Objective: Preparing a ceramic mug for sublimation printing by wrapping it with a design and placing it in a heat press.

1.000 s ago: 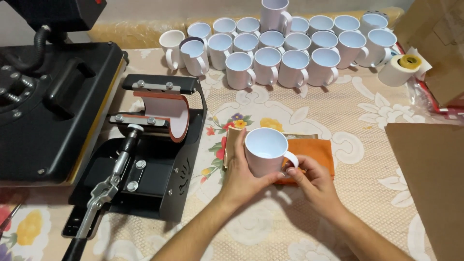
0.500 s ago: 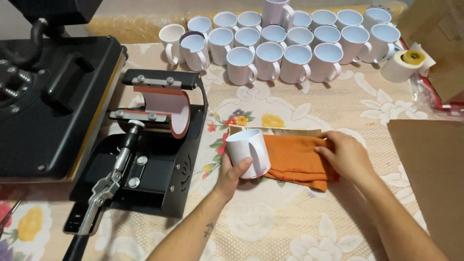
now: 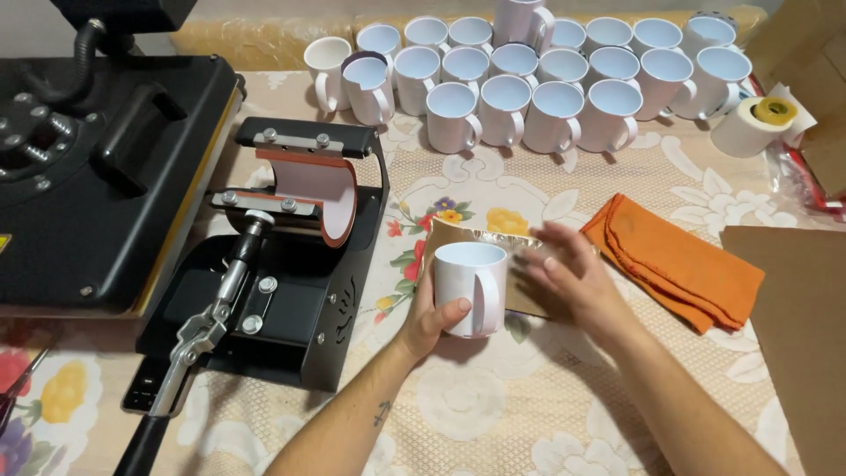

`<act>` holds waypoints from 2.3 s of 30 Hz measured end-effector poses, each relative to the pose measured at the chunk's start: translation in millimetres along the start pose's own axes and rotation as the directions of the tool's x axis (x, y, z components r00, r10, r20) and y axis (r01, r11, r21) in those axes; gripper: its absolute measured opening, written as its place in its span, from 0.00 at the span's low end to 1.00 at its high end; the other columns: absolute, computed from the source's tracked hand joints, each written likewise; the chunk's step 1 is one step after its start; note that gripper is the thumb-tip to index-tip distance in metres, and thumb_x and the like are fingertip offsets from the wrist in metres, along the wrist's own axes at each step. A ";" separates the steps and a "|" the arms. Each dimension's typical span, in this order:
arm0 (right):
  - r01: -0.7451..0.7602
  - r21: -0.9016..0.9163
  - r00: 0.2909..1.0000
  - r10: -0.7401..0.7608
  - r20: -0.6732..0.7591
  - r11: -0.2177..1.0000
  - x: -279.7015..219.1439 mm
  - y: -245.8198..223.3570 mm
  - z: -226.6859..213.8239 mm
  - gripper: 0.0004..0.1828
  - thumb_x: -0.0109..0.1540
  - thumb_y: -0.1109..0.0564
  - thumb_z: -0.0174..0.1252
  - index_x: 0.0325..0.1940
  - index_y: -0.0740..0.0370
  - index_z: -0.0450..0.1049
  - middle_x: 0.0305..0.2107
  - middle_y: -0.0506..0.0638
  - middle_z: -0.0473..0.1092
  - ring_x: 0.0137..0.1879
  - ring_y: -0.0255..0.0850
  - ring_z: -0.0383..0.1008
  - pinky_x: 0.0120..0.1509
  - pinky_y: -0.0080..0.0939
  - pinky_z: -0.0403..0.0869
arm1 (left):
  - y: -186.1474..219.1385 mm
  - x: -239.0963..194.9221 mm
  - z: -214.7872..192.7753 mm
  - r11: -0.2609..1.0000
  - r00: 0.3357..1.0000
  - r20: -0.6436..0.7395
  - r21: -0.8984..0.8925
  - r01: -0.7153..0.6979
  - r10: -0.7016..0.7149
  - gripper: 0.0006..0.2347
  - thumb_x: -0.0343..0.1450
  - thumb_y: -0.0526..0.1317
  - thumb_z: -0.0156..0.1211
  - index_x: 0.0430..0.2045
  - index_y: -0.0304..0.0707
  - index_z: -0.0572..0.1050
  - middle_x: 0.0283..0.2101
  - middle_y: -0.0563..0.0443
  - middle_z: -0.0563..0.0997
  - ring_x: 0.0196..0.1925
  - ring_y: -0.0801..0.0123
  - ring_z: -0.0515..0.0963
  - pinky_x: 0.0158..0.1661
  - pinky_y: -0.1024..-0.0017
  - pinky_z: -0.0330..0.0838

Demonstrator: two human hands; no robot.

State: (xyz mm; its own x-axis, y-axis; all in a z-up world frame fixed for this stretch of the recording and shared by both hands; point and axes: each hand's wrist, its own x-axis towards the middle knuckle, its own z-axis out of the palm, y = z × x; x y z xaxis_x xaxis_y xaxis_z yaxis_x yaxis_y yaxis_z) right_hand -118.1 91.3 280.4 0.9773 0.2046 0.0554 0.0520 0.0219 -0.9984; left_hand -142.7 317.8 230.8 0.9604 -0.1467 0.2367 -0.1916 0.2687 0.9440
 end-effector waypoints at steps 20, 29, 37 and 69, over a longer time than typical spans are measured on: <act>-0.079 0.385 0.983 0.008 0.182 0.920 13.9 69.8 23.5 0.46 0.55 0.46 0.65 0.72 0.69 0.60 0.48 0.61 0.75 0.50 0.45 0.76 0.53 0.50 0.77 | 10.6 5.6 5.2 0.971 0.966 0.173 -0.108 0.214 -0.194 0.31 0.63 0.49 0.65 0.62 0.46 0.66 0.46 0.54 0.76 0.48 0.74 0.73 0.50 0.69 0.71; -0.060 0.444 0.976 -0.042 0.215 0.894 3.9 49.9 32.2 0.40 0.58 0.49 0.63 0.71 0.69 0.62 0.48 0.58 0.75 0.52 0.41 0.76 0.57 0.48 0.75 | 3.6 2.8 3.4 0.957 0.974 0.145 -0.208 0.204 -0.176 0.30 0.62 0.48 0.66 0.60 0.44 0.67 0.44 0.51 0.78 0.47 0.71 0.75 0.48 0.68 0.73; 0.024 0.325 0.986 -0.076 0.147 0.945 1.1 58.7 34.0 0.46 0.56 0.43 0.62 0.73 0.68 0.58 0.49 0.56 0.73 0.49 0.38 0.74 0.49 0.43 0.77 | -1.1 3.7 -0.6 0.981 0.971 0.179 -0.081 0.175 -0.158 0.37 0.61 0.48 0.70 0.66 0.44 0.61 0.48 0.52 0.76 0.51 0.71 0.72 0.52 0.66 0.70; -0.016 0.382 0.936 -0.120 0.330 0.924 -0.3 37.8 40.8 0.47 0.54 0.55 0.64 0.75 0.64 0.53 0.57 0.54 0.64 0.60 0.42 0.68 0.56 0.42 0.74 | -9.6 3.4 1.8 0.923 0.985 0.043 -0.345 0.171 -0.166 0.28 0.67 0.47 0.60 0.62 0.38 0.64 0.47 0.48 0.77 0.47 0.68 0.78 0.49 0.66 0.76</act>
State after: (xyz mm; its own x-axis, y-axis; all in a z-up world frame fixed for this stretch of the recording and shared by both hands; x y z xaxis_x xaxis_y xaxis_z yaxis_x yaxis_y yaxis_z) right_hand -124.8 132.0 243.1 0.8409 0.5120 0.1753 -0.0461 0.3906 -0.9194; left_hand -138.0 313.0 223.0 0.9692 -0.2306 0.0860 0.0574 0.5515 0.8322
